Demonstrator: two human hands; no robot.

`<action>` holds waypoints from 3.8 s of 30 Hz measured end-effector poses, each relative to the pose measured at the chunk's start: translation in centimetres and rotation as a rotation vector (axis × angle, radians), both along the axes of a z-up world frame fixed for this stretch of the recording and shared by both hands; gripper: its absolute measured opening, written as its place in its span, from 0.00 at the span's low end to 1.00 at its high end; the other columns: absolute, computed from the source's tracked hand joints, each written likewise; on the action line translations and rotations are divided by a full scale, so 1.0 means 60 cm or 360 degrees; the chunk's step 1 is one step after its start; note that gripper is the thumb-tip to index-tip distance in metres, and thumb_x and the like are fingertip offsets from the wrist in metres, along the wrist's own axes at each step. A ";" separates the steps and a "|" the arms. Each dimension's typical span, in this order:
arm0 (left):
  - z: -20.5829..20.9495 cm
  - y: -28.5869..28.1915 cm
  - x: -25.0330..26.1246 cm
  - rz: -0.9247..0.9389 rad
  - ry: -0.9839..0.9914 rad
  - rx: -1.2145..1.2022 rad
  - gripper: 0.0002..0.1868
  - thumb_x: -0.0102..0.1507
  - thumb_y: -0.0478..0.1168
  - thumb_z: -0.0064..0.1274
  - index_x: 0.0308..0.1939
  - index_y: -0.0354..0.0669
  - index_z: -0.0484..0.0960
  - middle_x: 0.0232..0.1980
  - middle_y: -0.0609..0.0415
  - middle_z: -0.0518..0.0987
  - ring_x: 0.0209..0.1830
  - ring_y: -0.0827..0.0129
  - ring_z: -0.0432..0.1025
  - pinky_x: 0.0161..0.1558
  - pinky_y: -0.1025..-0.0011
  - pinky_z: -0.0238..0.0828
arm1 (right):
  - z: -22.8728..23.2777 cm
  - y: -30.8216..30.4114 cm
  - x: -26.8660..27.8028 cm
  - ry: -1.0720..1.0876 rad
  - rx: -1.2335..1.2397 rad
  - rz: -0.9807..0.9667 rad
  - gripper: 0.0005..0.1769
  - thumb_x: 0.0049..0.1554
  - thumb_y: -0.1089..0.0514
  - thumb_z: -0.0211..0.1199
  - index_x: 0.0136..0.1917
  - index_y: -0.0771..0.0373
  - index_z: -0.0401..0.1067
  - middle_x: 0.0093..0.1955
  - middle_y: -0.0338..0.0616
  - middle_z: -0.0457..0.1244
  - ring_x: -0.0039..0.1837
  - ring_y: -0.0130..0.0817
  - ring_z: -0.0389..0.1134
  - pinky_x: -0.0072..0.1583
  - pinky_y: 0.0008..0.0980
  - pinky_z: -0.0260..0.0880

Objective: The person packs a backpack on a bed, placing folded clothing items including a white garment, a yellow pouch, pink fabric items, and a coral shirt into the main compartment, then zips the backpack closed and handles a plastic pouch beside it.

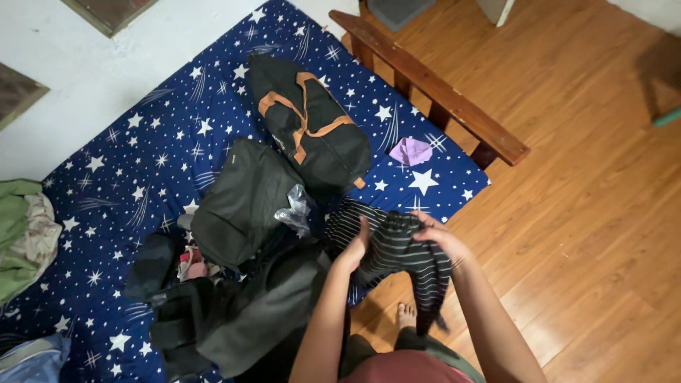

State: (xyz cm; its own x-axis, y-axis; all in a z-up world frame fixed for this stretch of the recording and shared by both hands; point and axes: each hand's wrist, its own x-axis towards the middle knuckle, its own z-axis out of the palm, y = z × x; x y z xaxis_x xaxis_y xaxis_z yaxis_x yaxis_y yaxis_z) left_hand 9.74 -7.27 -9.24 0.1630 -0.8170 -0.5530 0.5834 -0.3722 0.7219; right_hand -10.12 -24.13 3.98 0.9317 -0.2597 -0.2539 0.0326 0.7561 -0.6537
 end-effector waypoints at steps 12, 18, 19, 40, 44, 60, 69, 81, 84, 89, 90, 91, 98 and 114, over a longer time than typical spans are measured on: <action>0.214 0.054 -0.021 0.0295 -0.0196 0.0070 0.26 0.63 0.44 0.59 0.65 0.42 0.77 0.60 0.54 0.81 0.57 0.71 0.75 0.58 0.70 0.71 | -0.063 0.005 -0.105 0.0412 0.0362 -0.0133 0.33 0.56 0.44 0.63 0.69 0.65 0.68 0.64 0.51 0.69 0.62 0.43 0.71 0.62 0.45 0.71; 0.232 0.091 -0.007 0.0273 0.0007 -0.0120 0.28 0.64 0.44 0.59 0.65 0.35 0.75 0.58 0.47 0.81 0.53 0.64 0.76 0.54 0.67 0.74 | -0.063 -0.015 -0.138 0.0467 0.0205 -0.0126 0.29 0.51 0.59 0.67 0.65 0.69 0.67 0.56 0.53 0.71 0.55 0.41 0.74 0.56 0.40 0.77; 0.227 0.098 -0.009 0.0373 0.0229 -0.0259 0.29 0.64 0.44 0.59 0.66 0.36 0.73 0.58 0.48 0.80 0.53 0.64 0.76 0.54 0.67 0.74 | -0.055 -0.012 -0.141 0.0517 -0.0057 -0.0047 0.30 0.52 0.62 0.68 0.66 0.73 0.68 0.55 0.52 0.70 0.51 0.39 0.70 0.51 0.40 0.71; 0.266 0.140 -0.091 0.0159 -0.2535 -0.0014 0.11 0.49 0.35 0.66 0.36 0.41 0.88 0.53 0.47 0.80 0.51 0.51 0.73 0.54 0.62 0.70 | 0.017 0.005 -0.131 0.0854 -0.2598 -0.0400 0.15 0.46 0.59 0.77 0.48 0.58 0.83 0.55 0.52 0.66 0.60 0.45 0.67 0.61 0.34 0.68; 0.270 0.167 -0.083 0.0324 -0.1281 -0.0098 0.14 0.60 0.41 0.60 0.48 0.40 0.85 0.44 0.54 0.84 0.45 0.68 0.78 0.50 0.71 0.73 | 0.014 0.001 -0.140 0.0328 -0.1729 -0.0409 0.15 0.49 0.52 0.72 0.43 0.66 0.82 0.67 0.47 0.66 0.65 0.41 0.66 0.62 0.34 0.67; 0.131 0.518 -0.095 0.1063 0.0768 -0.0031 0.20 0.63 0.46 0.54 0.55 0.39 0.83 0.51 0.47 0.84 0.47 0.59 0.80 0.53 0.61 0.79 | 0.024 0.228 0.031 0.0878 -0.0146 0.0814 0.30 0.53 0.48 0.68 0.62 0.71 0.75 0.61 0.56 0.70 0.54 0.40 0.74 0.55 0.37 0.76; 0.066 0.626 0.027 0.1372 -0.1283 0.0064 0.23 0.67 0.40 0.49 0.66 0.39 0.74 0.65 0.45 0.77 0.65 0.52 0.70 0.66 0.60 0.66 | -0.069 0.329 0.144 0.0230 -0.0683 0.0798 0.36 0.43 0.62 0.69 0.66 0.63 0.67 0.57 0.43 0.71 0.58 0.36 0.73 0.60 0.36 0.75; 0.047 0.544 0.125 0.0718 -0.3025 0.0733 0.16 0.64 0.36 0.47 0.53 0.37 0.82 0.57 0.41 0.81 0.60 0.45 0.72 0.64 0.55 0.66 | -0.037 0.419 0.188 0.0282 -0.2371 -0.0629 0.27 0.62 0.65 0.58 0.73 0.69 0.62 0.70 0.64 0.63 0.66 0.62 0.67 0.65 0.45 0.70; 0.069 0.533 0.162 0.0733 -0.3004 0.0767 0.18 0.65 0.39 0.47 0.55 0.36 0.82 0.58 0.38 0.79 0.59 0.44 0.71 0.62 0.54 0.65 | -0.007 0.450 0.188 0.0240 -0.2937 -0.0511 0.41 0.54 0.59 0.65 0.73 0.78 0.52 0.71 0.75 0.53 0.73 0.74 0.55 0.72 0.53 0.57; 0.156 0.516 0.162 0.0827 -0.2700 0.0806 0.17 0.68 0.41 0.46 0.58 0.39 0.80 0.60 0.40 0.78 0.62 0.46 0.70 0.63 0.55 0.63 | 0.031 0.527 0.183 0.0310 -0.2919 0.0193 0.46 0.53 0.48 0.67 0.81 0.54 0.52 0.84 0.66 0.40 0.81 0.72 0.37 0.76 0.65 0.41; 0.175 0.513 0.148 0.0741 -0.2774 0.0823 0.17 0.68 0.41 0.46 0.58 0.42 0.81 0.60 0.43 0.79 0.63 0.47 0.71 0.66 0.56 0.64 | 0.034 0.534 0.192 0.0487 -0.2875 0.0512 0.51 0.49 0.42 0.72 0.80 0.49 0.54 0.85 0.64 0.37 0.79 0.73 0.32 0.73 0.69 0.36; 0.192 0.510 0.132 0.0655 -0.2847 0.0839 0.17 0.68 0.40 0.45 0.58 0.45 0.81 0.60 0.45 0.80 0.63 0.49 0.71 0.68 0.57 0.64 | 0.036 0.532 0.202 0.0614 -0.2967 0.0687 0.50 0.50 0.38 0.70 0.80 0.47 0.53 0.85 0.61 0.37 0.81 0.73 0.30 0.74 0.71 0.33; 0.146 0.542 0.022 -0.0497 -0.3037 0.0705 0.44 0.59 0.51 0.53 0.78 0.46 0.60 0.69 0.47 0.68 0.66 0.49 0.64 0.66 0.47 0.56 | 0.006 0.497 0.274 0.0624 -0.3136 0.0909 0.57 0.46 0.25 0.68 0.80 0.46 0.51 0.84 0.52 0.38 0.82 0.72 0.30 0.75 0.76 0.28; 0.222 0.412 0.052 -0.0839 -0.2000 0.0947 0.67 0.51 0.46 0.72 0.82 0.70 0.37 0.85 0.41 0.30 0.81 0.26 0.29 0.72 0.28 0.35 | -0.117 0.360 0.256 -0.0014 -0.2314 0.0212 0.29 0.52 0.54 0.69 0.68 0.53 0.72 0.67 0.50 0.66 0.73 0.49 0.64 0.76 0.46 0.63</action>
